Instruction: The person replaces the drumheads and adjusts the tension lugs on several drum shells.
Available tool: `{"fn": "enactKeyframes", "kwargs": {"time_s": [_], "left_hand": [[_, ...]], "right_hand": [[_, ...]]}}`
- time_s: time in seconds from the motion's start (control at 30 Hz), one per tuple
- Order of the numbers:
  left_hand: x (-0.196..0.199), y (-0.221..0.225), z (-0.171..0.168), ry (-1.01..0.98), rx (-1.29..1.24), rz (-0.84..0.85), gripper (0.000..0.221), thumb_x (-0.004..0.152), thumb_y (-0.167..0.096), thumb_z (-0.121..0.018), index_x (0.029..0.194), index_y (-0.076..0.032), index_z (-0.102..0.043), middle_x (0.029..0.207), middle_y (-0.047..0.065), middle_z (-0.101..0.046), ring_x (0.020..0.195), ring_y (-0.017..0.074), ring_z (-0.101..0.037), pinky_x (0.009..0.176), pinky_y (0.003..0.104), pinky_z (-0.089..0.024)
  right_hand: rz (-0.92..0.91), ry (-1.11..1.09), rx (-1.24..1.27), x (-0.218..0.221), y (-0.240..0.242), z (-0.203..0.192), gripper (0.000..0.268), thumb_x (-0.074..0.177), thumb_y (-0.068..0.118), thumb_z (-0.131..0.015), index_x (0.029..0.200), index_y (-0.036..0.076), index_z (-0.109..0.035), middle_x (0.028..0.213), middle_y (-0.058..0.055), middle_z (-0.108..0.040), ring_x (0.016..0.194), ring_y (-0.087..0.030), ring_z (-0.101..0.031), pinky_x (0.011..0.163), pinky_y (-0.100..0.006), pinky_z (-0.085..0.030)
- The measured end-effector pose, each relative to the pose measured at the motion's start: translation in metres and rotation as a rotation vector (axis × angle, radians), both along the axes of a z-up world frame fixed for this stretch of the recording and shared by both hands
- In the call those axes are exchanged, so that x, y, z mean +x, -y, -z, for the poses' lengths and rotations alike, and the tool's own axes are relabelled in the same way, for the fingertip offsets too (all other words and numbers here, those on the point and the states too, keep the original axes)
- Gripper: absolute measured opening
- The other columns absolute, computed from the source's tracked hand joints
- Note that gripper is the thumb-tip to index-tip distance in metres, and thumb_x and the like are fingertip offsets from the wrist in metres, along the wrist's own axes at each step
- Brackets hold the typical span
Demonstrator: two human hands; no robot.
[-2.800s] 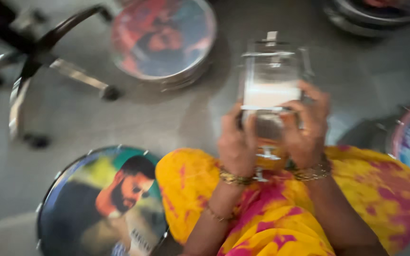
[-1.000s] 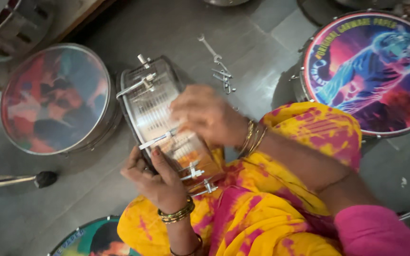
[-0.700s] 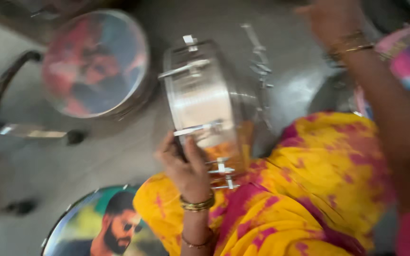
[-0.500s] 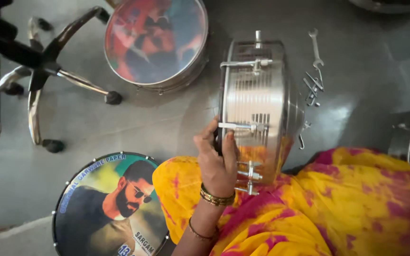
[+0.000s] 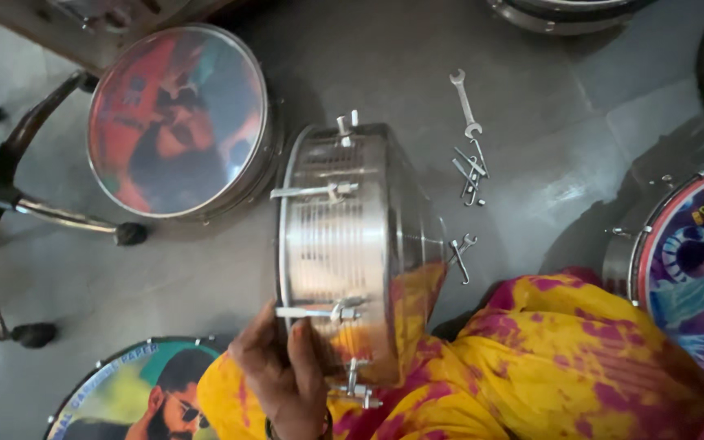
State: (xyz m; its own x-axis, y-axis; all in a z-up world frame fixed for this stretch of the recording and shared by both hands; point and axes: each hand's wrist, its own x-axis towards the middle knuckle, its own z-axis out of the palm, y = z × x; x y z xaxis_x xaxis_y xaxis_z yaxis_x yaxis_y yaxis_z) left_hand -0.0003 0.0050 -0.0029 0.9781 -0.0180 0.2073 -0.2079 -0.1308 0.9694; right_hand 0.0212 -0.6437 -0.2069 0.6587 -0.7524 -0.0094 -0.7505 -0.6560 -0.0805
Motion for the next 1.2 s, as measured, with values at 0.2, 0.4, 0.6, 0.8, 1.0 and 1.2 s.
{"fn": "enactKeyframes", "kwargs": {"time_s": [0.2,0.4,0.6,0.8,1.0,1.2], "left_hand": [[0.000,0.002,0.009,-0.047,-0.026,-0.083,0.036,0.104,-0.004,-0.052,0.136,0.001,-0.035,0.077,0.011,-0.060,0.052,0.0066,-0.053,0.045,0.020,-0.046],[0.006,-0.003,0.005,0.000,0.194,-0.127,0.034,0.105,0.000,-0.048,0.134,0.008,-0.031,0.118,0.030,-0.065,0.099,0.0226,-0.072,0.080,0.031,-0.061],[0.011,0.005,0.000,0.052,0.129,-0.034,0.038,0.106,0.002,-0.048,0.138,0.007,-0.029,0.108,0.025,-0.061,0.087,0.0190,-0.064,0.073,0.030,-0.055],[0.001,0.020,-0.016,-0.046,0.034,0.048,0.037,0.102,-0.002,-0.053,0.135,0.002,-0.038,0.066,0.006,-0.057,0.044,0.0070,-0.052,0.041,0.023,-0.041],[-0.006,0.021,-0.013,0.234,0.298,-0.046,0.036,0.101,-0.006,-0.065,0.133,0.003,-0.054,0.104,0.017,-0.069,0.079,0.0199,-0.068,0.068,0.030,-0.056],[-0.005,0.018,-0.016,0.316,0.298,-0.028,0.034,0.105,-0.010,-0.065,0.134,0.002,-0.052,0.124,0.021,-0.068,0.105,0.0294,-0.074,0.088,0.034,-0.059]], "right_hand": [[0.058,0.016,-0.033,-0.023,0.022,0.002,0.024,0.103,0.015,-0.072,0.124,0.004,-0.067,0.120,-0.015,-0.068,0.115,-0.031,-0.066,0.100,-0.043,-0.053],[0.089,0.050,-0.052,-0.044,0.030,0.000,0.027,0.102,0.014,-0.072,0.127,0.005,-0.066,0.122,-0.015,-0.067,0.118,-0.030,-0.066,0.102,-0.043,-0.053],[0.122,0.081,-0.053,-0.065,0.030,-0.007,0.030,0.101,0.014,-0.073,0.129,0.005,-0.065,0.125,-0.015,-0.066,0.120,-0.029,-0.065,0.104,-0.042,-0.053],[0.085,0.085,-0.013,-0.059,0.006,0.008,0.033,0.100,0.013,-0.074,0.131,0.005,-0.064,0.127,-0.014,-0.065,0.123,-0.029,-0.065,0.106,-0.042,-0.053],[-0.061,0.086,0.077,0.000,-0.072,0.019,0.037,0.099,0.013,-0.074,0.134,0.006,-0.063,0.130,-0.014,-0.064,0.125,-0.028,-0.064,0.108,-0.042,-0.052],[-0.141,0.090,0.119,0.009,-0.113,-0.004,0.040,0.098,0.012,-0.075,0.136,0.006,-0.062,0.132,-0.014,-0.064,0.128,-0.027,-0.063,0.110,-0.041,-0.052]]}}
